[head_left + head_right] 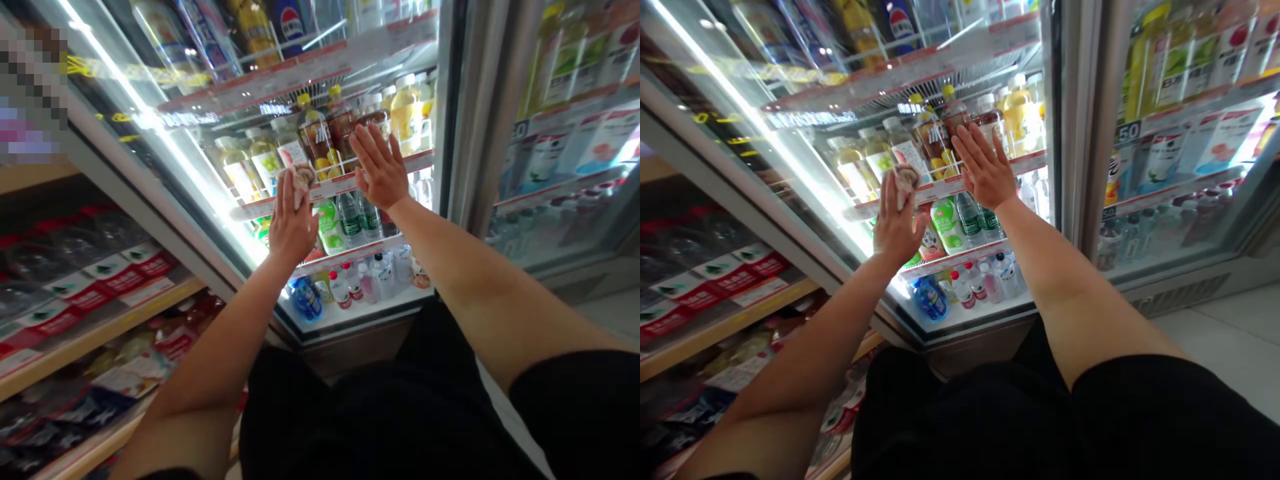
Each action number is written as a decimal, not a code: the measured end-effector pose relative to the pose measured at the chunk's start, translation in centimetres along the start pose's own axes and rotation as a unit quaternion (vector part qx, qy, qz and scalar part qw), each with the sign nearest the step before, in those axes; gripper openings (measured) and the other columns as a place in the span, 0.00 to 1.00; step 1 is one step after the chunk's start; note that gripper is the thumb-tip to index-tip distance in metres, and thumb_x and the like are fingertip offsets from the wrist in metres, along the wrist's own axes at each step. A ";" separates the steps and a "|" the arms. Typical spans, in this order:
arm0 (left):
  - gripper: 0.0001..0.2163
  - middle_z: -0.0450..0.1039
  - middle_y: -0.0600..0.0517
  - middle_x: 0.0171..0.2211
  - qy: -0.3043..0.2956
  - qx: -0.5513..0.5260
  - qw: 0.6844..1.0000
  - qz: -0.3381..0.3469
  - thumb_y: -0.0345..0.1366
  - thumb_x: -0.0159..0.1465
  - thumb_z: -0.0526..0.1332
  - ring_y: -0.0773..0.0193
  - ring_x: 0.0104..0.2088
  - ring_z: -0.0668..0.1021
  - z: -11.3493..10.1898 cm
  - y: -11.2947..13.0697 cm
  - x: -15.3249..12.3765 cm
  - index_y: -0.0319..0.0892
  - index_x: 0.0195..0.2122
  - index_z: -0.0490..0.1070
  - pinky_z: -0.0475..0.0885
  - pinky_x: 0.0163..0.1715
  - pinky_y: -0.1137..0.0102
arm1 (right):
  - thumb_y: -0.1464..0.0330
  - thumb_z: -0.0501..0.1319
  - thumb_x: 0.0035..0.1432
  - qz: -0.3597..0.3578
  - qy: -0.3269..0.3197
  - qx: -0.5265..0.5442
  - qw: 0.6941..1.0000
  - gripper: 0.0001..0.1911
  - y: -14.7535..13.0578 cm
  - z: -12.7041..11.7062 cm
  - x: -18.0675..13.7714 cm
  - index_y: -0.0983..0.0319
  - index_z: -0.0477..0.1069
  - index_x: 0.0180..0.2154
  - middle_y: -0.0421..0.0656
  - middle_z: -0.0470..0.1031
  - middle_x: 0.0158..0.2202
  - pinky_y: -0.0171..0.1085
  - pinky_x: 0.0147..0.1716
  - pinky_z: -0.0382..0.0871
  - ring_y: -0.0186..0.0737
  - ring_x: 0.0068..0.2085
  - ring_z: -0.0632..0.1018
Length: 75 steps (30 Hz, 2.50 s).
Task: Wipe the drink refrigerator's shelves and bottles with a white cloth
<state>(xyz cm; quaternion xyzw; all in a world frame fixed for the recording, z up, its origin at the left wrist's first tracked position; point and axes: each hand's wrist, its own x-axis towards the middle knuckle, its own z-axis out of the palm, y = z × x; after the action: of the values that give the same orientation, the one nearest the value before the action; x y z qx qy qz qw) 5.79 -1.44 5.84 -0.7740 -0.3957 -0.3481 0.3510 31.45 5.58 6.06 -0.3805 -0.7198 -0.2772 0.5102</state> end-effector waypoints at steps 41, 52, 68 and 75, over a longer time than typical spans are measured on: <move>0.23 0.49 0.40 0.74 -0.064 0.026 0.996 0.056 0.36 0.70 0.58 0.47 0.74 0.53 -0.6 -2.6 -7.9 0.40 0.66 0.66 0.57 0.72 0.50 | 0.66 0.47 0.67 -0.017 0.020 -0.024 0.999 0.33 0.3 0.3 0.0 0.61 0.57 0.72 0.47 0.58 0.74 0.61 0.73 0.45 0.52 0.75 0.56; 0.23 0.51 0.43 0.74 0.025 -0.016 0.998 -0.049 0.35 0.71 0.55 0.46 0.74 0.55 -1.2 -4.8 -6.6 0.42 0.67 0.65 0.57 0.72 0.50 | 0.61 0.47 0.68 -0.097 0.025 0.003 0.995 0.34 -4.6 -0.6 3.2 0.52 0.50 0.74 0.40 0.59 0.74 0.64 0.71 0.48 0.58 0.73 0.59; 0.13 0.64 0.50 0.69 0.047 -0.050 0.997 0.022 0.32 0.69 0.55 0.52 0.73 0.58 -2.5 -8.9 -10.8 0.48 0.48 0.78 0.64 0.69 0.47 | 0.72 0.48 0.73 -0.423 -0.186 0.072 0.884 0.25 -11.5 5.0 2.9 0.58 0.65 0.67 0.46 0.71 0.67 0.48 0.63 0.68 0.45 0.67 0.70; 0.25 0.52 0.47 0.74 0.100 -0.011 0.992 -0.077 0.41 0.73 0.51 0.53 0.75 0.50 -0.2 -10.1 -9.9 0.46 0.71 0.59 0.47 0.74 0.49 | 0.71 0.51 0.71 -0.285 -0.073 -0.028 0.955 0.27 -11.0 3.3 5.4 0.52 0.63 0.69 0.49 0.77 0.58 0.58 0.61 0.65 0.55 0.60 0.74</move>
<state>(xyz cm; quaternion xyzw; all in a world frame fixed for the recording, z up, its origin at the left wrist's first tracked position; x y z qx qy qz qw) -7.33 -0.76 0.56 -0.7063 -0.4136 -0.4537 0.3524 19.57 3.46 9.95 -0.1929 -0.8254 -0.4027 0.3455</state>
